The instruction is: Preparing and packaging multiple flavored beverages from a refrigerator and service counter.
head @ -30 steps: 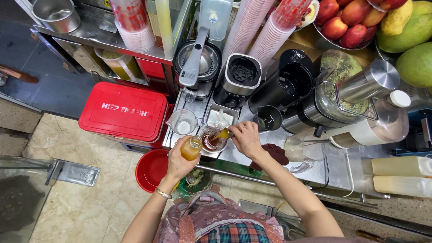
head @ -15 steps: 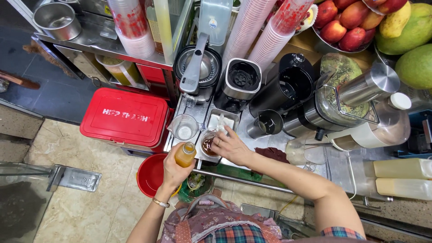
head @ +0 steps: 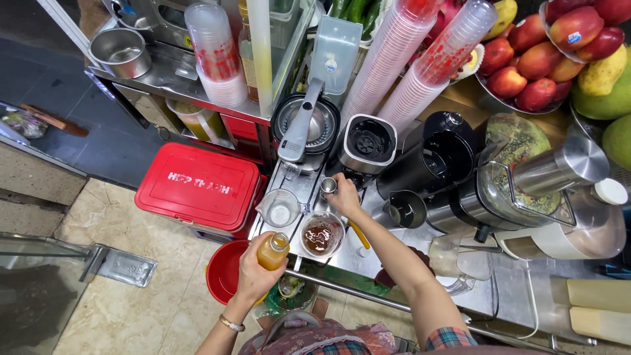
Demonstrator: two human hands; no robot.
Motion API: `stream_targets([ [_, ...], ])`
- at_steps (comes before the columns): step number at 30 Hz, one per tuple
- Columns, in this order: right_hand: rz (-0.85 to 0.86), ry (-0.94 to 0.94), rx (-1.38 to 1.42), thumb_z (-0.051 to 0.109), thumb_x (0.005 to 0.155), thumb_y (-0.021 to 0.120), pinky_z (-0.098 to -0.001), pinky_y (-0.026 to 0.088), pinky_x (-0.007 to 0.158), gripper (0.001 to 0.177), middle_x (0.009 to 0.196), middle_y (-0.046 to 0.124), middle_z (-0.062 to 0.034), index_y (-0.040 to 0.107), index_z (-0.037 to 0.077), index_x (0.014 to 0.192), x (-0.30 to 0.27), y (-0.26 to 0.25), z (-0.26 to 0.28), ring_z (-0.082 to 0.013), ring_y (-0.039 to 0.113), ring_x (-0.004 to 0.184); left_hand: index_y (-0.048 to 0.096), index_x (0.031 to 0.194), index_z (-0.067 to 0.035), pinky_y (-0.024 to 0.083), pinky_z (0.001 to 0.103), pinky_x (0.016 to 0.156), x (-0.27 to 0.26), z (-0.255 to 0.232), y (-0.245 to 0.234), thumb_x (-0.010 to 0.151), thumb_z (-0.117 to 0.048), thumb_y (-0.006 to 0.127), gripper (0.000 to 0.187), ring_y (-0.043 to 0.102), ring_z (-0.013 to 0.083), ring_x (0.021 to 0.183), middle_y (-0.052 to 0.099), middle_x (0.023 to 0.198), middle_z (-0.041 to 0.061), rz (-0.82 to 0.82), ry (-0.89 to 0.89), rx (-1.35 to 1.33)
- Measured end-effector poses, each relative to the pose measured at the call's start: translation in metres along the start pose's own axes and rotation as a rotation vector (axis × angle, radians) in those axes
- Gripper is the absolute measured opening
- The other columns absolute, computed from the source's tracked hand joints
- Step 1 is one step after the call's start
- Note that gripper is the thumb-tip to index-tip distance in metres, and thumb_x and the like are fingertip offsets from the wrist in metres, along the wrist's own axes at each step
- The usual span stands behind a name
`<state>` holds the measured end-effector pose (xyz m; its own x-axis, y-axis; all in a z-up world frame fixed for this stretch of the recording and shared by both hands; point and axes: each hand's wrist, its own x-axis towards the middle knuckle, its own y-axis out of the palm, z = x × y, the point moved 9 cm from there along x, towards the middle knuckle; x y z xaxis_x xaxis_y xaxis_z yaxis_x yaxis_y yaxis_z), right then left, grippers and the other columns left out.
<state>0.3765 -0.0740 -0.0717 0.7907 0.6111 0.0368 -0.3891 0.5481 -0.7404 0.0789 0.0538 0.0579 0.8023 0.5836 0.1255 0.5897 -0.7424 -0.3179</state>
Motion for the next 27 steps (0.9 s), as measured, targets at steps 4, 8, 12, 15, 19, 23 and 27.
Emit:
stream_targets([
  [4,-0.113,-0.012,0.033,0.014,0.074,0.083,-0.0438,0.051,0.082,0.053,0.102,0.064,-0.0197,0.057,0.001,0.118,-0.036,-0.027,0.008,-0.0338,0.063,0.092,0.062,0.121,-0.005,0.057,0.037,0.086,0.001,0.001,0.003,0.067,-0.006,0.083,0.058,0.073,0.0277,0.099,0.072,0.109,0.013,0.008,0.004,-0.002],
  [8,-0.418,-0.042,0.066,0.008,0.090,0.070,-0.0355,0.052,0.062,0.017,0.086,0.060,-0.0119,0.059,0.001,0.101,-0.144,-0.075,0.000,-0.0226,0.061,0.069,0.061,0.122,-0.005,0.057,0.036,0.086,0.006,0.001,0.009,0.068,-0.006,0.083,0.059,0.074,0.0259,0.097,0.072,0.107,0.013,0.028,0.006,-0.043],
  [12,-0.468,0.207,-0.022,0.008,0.089,0.067,-0.0395,0.053,0.069,0.025,0.098,0.058,-0.0148,0.057,0.001,0.111,-0.244,-0.045,-0.089,-0.0262,0.061,0.078,0.061,0.123,-0.005,0.058,0.035,0.087,0.012,-0.001,0.018,0.068,-0.007,0.083,0.059,0.074,0.0253,0.097,0.072,0.106,0.013,0.055,0.024,-0.067],
  [15,-0.134,0.316,-0.087,0.017,0.080,0.076,-0.0468,0.053,0.071,0.064,0.115,0.052,-0.0221,0.048,0.001,0.135,-0.236,-0.020,-0.076,-0.0327,0.065,0.074,0.060,0.124,-0.005,0.057,0.035,0.088,0.015,-0.007,0.030,0.069,-0.008,0.083,0.060,0.074,0.0261,0.098,0.072,0.108,0.013,0.095,0.044,-0.090],
  [19,-0.125,0.110,-0.283,0.024,0.082,0.077,-0.0493,0.054,0.078,0.053,0.120,0.057,-0.0241,0.060,0.008,0.129,-0.215,0.007,-0.096,-0.0428,0.063,0.098,0.060,0.124,-0.004,0.056,0.037,0.090,0.011,-0.016,0.046,0.069,-0.009,0.084,0.061,0.072,0.0299,0.102,0.070,0.112,0.014,0.149,0.092,-0.071],
  [23,0.058,0.243,-0.335,0.022,0.086,0.075,-0.0477,0.056,0.085,0.039,0.115,0.062,-0.0207,0.066,0.011,0.122,-0.228,0.024,-0.124,-0.0392,0.067,0.097,0.060,0.125,-0.003,0.055,0.038,0.092,0.003,-0.025,0.054,0.069,-0.010,0.084,0.061,0.071,0.0319,0.103,0.070,0.112,0.015,0.202,0.105,-0.039],
  [27,0.620,0.406,0.178,0.020,0.085,0.083,-0.0378,0.052,0.078,0.040,0.099,0.068,-0.0112,0.069,0.002,0.119,-0.252,0.032,-0.089,-0.0249,0.064,0.086,0.060,0.125,-0.003,0.056,0.038,0.091,0.002,-0.036,0.046,0.068,-0.009,0.083,0.061,0.071,0.0321,0.102,0.070,0.111,0.015,0.226,0.148,-0.042],
])
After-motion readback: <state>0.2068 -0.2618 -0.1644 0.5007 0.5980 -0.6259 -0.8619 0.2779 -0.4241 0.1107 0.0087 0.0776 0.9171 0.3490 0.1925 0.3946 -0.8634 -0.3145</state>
